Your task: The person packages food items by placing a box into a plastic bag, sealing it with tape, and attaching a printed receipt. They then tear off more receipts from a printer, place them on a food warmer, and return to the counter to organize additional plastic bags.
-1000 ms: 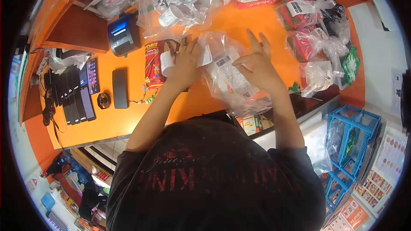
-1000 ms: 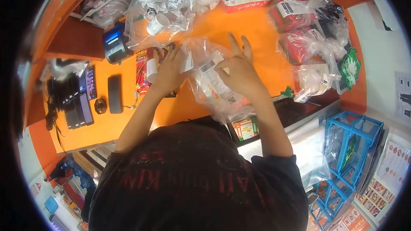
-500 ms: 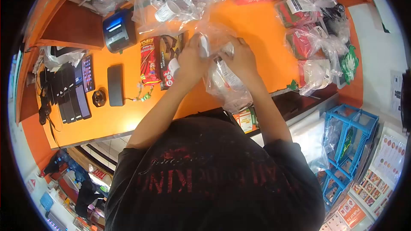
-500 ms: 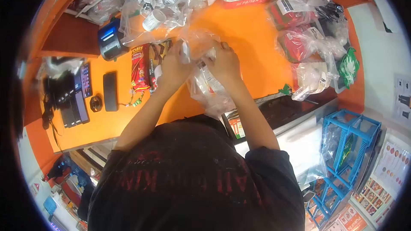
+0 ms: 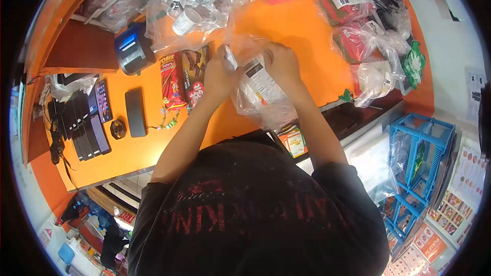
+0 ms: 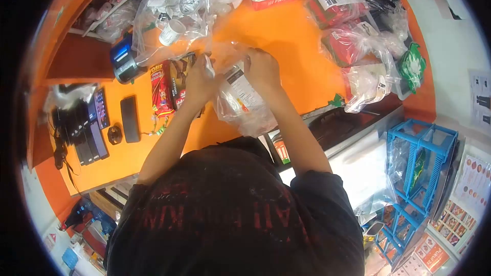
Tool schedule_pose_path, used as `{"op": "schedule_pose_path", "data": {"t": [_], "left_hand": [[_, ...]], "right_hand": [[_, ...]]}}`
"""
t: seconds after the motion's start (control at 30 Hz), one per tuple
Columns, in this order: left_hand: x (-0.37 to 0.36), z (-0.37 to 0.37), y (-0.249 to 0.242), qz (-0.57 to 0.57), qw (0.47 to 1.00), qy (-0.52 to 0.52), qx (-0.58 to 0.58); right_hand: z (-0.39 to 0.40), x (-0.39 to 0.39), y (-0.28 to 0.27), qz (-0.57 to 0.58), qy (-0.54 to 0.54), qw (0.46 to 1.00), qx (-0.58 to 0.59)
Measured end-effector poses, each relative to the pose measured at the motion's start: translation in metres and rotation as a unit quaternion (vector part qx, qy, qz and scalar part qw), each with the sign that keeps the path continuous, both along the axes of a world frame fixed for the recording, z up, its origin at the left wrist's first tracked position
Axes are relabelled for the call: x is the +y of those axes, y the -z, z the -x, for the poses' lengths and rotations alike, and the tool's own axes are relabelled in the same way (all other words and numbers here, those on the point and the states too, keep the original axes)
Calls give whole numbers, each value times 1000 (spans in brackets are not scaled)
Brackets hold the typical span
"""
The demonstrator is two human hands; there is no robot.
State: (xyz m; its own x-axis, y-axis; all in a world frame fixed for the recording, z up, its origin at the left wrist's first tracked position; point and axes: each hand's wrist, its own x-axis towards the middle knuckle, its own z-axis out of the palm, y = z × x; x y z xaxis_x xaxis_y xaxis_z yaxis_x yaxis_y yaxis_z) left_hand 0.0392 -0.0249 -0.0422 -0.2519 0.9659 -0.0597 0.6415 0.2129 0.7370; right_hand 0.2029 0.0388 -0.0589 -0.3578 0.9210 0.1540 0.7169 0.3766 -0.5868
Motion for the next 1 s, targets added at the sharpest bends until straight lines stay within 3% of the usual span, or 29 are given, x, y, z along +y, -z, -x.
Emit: {"op": "schedule_pose_path", "data": {"t": [0.03,0.13,0.2,0.23,0.3,0.33,0.4,0.53,0.6,0.63,0.7,0.77,0.8,0.83,0.9,1.0], "left_hand": [[0,5,3,19,998,9,-54],[-4,7,10,-33,999,-4,-12],[-7,5,1,-81,995,19,-49],[-8,5,-4,-103,993,49,-28],[-14,-1,-32,-89,991,98,25],[-17,-2,-49,-55,990,115,61],[-24,1,-53,-48,988,149,-1],[-31,6,-44,-42,980,176,-82],[-29,8,-35,-72,979,176,-73],[-26,7,-35,-64,978,179,-85],[-23,3,-38,-52,979,178,-87],[-20,-1,-42,-50,979,188,-63],[-18,-2,-42,-52,977,199,-59],[-17,-4,-41,-52,978,193,-61],[-14,-1,-35,-59,978,198,-9],[-10,-5,-34,-25,978,206,-27]], "right_hand": [[-1,2,1,1,3,1000,1],[-5,7,-1,43,49,997,31],[-14,9,-4,64,86,987,117],[-21,11,-9,47,115,986,111],[-40,13,-17,-3,168,941,292],[-61,16,-21,-19,192,938,289],[-110,18,-30,-184,269,917,231],[-214,7,-40,-343,526,767,131],[-249,-3,-42,-334,601,681,252],[-259,-7,-36,-338,609,672,252],[-273,-13,-25,-368,640,665,113],[-268,-17,-19,-310,545,778,36],[-266,-12,16,-281,545,788,-50],[-256,-14,14,-68,488,869,-44],[-228,-16,11,-102,525,837,-115],[-226,-14,11,-87,537,835,-84]]}}
